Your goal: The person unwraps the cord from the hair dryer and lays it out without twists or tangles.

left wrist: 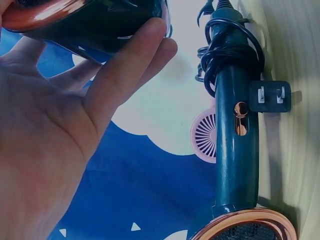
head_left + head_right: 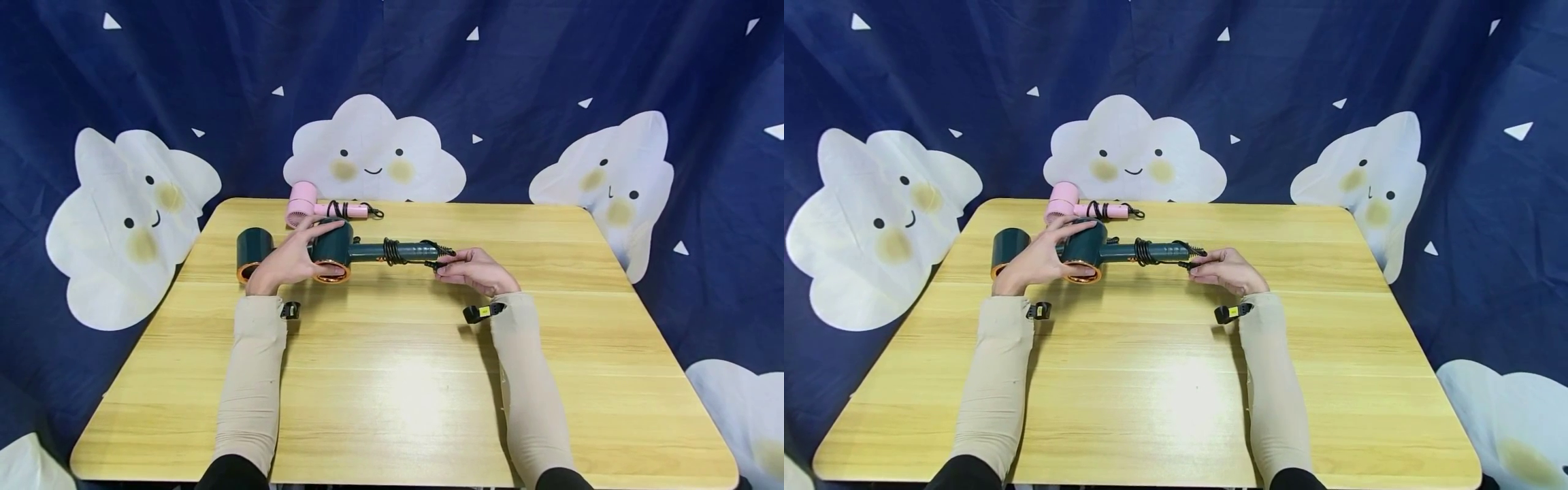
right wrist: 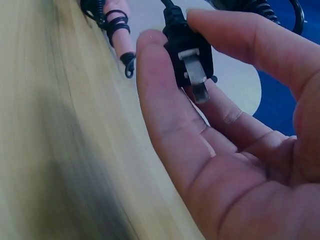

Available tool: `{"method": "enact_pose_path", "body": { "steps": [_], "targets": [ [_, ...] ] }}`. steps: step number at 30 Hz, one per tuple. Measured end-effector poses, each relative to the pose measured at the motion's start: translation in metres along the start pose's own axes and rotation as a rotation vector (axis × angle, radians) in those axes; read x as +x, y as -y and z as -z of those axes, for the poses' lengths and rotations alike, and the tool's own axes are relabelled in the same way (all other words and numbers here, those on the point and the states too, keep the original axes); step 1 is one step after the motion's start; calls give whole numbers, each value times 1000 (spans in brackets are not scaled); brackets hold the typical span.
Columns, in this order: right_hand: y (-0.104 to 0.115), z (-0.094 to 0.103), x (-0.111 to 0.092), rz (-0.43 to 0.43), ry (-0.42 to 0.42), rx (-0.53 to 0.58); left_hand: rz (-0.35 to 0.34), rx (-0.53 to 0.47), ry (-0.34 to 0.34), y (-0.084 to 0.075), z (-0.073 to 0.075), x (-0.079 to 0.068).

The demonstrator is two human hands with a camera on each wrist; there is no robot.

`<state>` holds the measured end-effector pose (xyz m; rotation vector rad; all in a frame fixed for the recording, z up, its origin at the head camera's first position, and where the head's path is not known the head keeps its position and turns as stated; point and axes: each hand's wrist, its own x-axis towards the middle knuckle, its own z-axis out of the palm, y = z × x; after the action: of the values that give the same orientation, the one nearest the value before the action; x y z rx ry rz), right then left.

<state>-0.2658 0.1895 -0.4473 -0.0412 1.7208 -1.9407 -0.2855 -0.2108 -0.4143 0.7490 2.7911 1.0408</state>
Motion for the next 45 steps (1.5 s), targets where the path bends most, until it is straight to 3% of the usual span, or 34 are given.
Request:
{"method": "enact_pose_path", "body": {
  "steps": [13,29,39,45],
  "targets": [
    [0,4,-3,46,-35,80,-11,0,13,-7,-3,-1],
    [3,6,-3,150,-177,124,-14,10,35,-7,-7,2],
    [10,2,-6,152,-235,145,-28,11,34,-9,-8,2],
    [15,-1,-8,224,-216,205,-27,9,40,-8,-8,2]
  ]
}}
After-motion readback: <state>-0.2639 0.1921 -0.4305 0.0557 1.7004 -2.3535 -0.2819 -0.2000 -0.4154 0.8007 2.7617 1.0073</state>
